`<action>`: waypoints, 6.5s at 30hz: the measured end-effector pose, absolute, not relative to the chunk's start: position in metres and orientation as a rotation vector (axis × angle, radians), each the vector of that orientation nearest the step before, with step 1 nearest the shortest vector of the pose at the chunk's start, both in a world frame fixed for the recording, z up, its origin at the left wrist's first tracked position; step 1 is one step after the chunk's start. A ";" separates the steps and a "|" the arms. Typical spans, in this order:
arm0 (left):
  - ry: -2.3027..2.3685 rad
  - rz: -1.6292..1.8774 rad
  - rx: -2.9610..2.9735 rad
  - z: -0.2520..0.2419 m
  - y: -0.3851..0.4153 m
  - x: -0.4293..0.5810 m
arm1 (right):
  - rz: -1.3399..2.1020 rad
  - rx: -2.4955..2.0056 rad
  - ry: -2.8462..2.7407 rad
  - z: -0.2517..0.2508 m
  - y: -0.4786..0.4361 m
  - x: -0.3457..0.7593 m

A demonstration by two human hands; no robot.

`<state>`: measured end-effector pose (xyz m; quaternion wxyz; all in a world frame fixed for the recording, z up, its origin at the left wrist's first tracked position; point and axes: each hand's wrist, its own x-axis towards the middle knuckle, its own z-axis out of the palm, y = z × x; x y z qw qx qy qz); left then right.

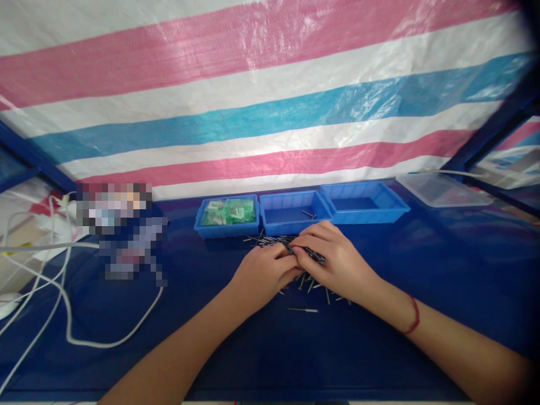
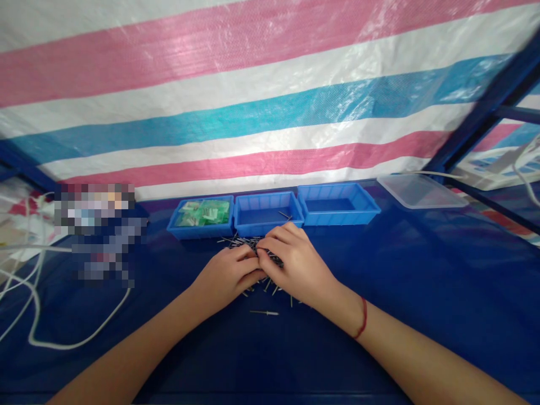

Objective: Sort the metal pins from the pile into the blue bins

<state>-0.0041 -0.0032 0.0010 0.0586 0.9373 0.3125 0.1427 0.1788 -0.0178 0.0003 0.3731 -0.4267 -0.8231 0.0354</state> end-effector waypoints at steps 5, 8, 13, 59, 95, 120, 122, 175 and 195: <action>1.002 0.567 2.690 0.004 -0.004 -0.003 | 0.201 -1.053 -2.069 0.005 -0.020 0.178; 1.085 0.753 2.483 0.009 -0.005 -0.003 | 0.271 -1.051 -2.051 0.007 -0.022 0.178; 1.134 0.969 2.300 0.014 -0.007 -0.003 | 0.307 -1.069 -2.084 0.004 -0.023 0.175; 1.152 0.998 2.189 0.003 -0.006 0.000 | 0.185 -1.068 -1.744 0.002 -0.004 0.187; 1.092 0.928 2.406 0.019 -0.006 -0.004 | 0.261 -0.912 -2.218 0.010 -0.014 0.185; 1.006 1.034 2.310 0.017 -0.003 -0.007 | 0.755 -1.087 -1.800 0.005 -0.016 0.181; 1.009 1.007 2.311 0.016 -0.004 -0.007 | 0.731 -1.082 -1.785 0.004 -0.016 0.182; 1.090 0.512 2.735 0.000 -0.002 -0.006 | 0.202 -1.479 -2.371 -0.003 0.003 0.203; 1.120 0.511 2.698 0.003 -0.003 -0.005 | 0.124 -1.362 -2.381 0.006 -0.004 0.200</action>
